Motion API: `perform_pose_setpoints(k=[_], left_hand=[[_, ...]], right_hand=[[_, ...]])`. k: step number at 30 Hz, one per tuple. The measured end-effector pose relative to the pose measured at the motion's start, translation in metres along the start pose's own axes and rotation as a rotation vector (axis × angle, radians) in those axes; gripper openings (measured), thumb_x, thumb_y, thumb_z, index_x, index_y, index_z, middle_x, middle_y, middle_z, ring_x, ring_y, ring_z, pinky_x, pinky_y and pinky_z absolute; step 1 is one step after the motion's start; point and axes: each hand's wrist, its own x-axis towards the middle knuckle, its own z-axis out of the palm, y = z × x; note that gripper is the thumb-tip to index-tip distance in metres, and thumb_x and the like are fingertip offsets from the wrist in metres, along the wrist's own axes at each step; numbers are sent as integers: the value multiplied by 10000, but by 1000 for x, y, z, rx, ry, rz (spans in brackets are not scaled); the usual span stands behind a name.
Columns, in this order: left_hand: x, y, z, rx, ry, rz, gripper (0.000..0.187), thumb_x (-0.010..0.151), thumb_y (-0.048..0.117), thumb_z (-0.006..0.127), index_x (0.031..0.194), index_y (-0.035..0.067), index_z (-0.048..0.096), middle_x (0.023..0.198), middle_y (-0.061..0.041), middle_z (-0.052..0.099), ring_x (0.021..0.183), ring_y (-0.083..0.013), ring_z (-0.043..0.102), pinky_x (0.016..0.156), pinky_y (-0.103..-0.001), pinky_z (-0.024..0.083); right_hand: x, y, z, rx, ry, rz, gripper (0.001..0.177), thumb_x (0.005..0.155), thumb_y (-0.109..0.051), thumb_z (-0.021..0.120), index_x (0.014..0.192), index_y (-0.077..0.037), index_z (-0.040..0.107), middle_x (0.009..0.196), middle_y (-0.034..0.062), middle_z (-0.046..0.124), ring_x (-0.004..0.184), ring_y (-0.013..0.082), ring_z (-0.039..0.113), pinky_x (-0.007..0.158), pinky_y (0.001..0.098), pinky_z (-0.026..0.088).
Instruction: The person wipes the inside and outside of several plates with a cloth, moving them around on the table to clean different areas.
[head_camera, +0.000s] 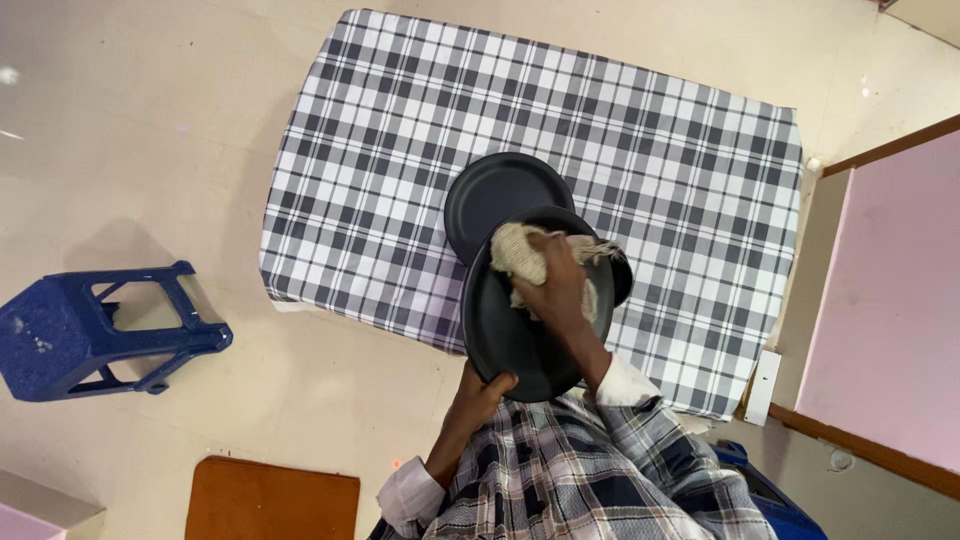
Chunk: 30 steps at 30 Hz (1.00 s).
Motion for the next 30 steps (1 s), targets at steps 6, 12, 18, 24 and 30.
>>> perform_pose_setpoints(k=[6,12,18,24,30], left_hand=[[-18,-36,5,95,114,299,482,858,66,615,1329,-35,593,1299,-108,661,1198,-207,638,1000,-346,509],[-69,-47,25,-36,127,-69,495,784,92,714,1254,14,578,1096,-87,707,999,-204,679,901,-364,536],[-103,-62,31,-225,188,10,402,781,51,685,1163,-37,592,939,-97,649,879,-205,660,833,-373,559],[-100,-37,16,41,73,29,347,801,15,719,1138,-55,670,1020,-61,702,935,-187,668,832,-326,550],[-65,-49,-2,-68,-30,-63,390,867,40,748,1225,-61,629,1039,-122,702,940,-209,672,834,-328,551]], right_hand=[[-70,-50,-17,225,-348,-248,631,583,-223,868,1192,-146,720,954,75,578,673,174,582,546,342,474],[-36,-23,-34,-2,-284,-424,685,616,-463,906,1196,-146,727,975,54,583,671,146,572,499,311,441],[-16,10,-48,-140,-183,-245,631,640,-264,938,1208,-108,712,993,75,589,668,166,577,533,318,461],[-54,0,-68,-151,18,-5,606,723,-158,880,1288,-84,676,1099,112,588,928,252,665,757,358,575],[-73,-84,-21,151,-261,-237,687,645,-420,893,1261,-188,699,973,78,536,760,198,584,581,334,472]])
